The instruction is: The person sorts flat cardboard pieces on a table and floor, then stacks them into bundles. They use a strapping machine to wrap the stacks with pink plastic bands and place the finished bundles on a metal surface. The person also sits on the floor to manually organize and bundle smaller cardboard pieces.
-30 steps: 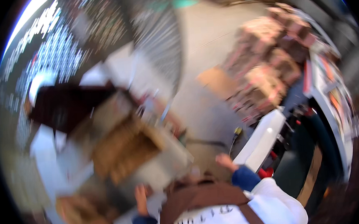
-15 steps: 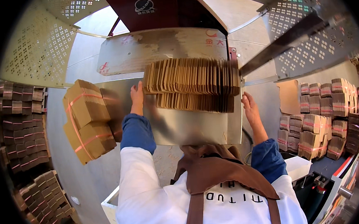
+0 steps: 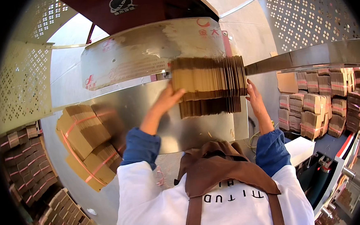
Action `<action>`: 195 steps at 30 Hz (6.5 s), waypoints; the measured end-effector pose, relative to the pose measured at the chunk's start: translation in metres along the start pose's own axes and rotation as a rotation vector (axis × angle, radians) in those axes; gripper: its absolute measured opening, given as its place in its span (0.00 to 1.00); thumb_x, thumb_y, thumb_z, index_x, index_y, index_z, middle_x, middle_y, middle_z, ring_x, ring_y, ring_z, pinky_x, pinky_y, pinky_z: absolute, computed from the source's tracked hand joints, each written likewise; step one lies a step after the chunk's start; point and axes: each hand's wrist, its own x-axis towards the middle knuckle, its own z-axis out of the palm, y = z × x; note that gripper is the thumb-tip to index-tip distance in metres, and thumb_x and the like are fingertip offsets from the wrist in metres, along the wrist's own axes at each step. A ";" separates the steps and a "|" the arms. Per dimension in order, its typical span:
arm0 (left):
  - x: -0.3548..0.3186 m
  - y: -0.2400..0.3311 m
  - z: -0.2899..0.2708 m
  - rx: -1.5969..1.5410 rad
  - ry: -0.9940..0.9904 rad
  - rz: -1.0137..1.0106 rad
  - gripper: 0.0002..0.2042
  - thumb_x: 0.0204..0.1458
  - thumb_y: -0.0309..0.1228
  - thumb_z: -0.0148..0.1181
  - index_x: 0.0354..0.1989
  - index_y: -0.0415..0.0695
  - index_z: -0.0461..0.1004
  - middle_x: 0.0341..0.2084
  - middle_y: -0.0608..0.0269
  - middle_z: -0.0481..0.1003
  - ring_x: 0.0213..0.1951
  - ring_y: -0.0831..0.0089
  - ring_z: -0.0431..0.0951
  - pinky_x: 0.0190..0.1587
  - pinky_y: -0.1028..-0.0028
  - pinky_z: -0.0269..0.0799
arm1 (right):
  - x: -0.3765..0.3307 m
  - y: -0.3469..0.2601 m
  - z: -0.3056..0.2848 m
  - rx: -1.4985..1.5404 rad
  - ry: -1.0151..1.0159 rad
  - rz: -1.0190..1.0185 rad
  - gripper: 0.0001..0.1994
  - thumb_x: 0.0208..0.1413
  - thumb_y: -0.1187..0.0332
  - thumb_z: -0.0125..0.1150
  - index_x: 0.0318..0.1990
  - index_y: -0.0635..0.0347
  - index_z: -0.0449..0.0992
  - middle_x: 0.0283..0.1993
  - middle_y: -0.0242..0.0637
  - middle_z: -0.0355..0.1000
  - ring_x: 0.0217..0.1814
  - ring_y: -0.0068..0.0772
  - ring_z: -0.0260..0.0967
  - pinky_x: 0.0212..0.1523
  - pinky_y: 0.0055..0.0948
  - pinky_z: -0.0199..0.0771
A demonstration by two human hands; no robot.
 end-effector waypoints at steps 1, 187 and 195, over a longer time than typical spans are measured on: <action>0.006 0.009 0.020 0.028 -0.009 0.024 0.39 0.57 0.49 0.54 0.69 0.39 0.45 0.62 0.47 0.61 0.63 0.60 0.62 0.63 0.68 0.57 | 0.005 0.008 0.000 -0.018 -0.014 -0.018 0.29 0.65 0.50 0.43 0.66 0.60 0.59 0.61 0.47 0.65 0.62 0.38 0.63 0.56 0.31 0.65; -0.002 0.056 0.123 0.523 0.481 0.004 0.42 0.47 0.47 0.66 0.63 0.36 0.49 0.59 0.42 0.60 0.59 0.45 0.62 0.57 0.56 0.63 | -0.060 -0.057 -0.119 -0.378 -0.052 -0.361 0.11 0.61 0.65 0.54 0.43 0.64 0.74 0.22 0.37 0.66 0.25 0.21 0.59 0.28 0.24 0.62; 0.028 0.064 0.098 0.346 0.431 -0.024 0.51 0.41 0.57 0.66 0.67 0.38 0.46 0.65 0.42 0.50 0.65 0.48 0.55 0.62 0.53 0.57 | -0.075 -0.050 -0.127 -0.450 -0.048 -0.346 0.10 0.60 0.66 0.55 0.43 0.62 0.74 0.22 0.45 0.68 0.22 0.32 0.62 0.27 0.28 0.65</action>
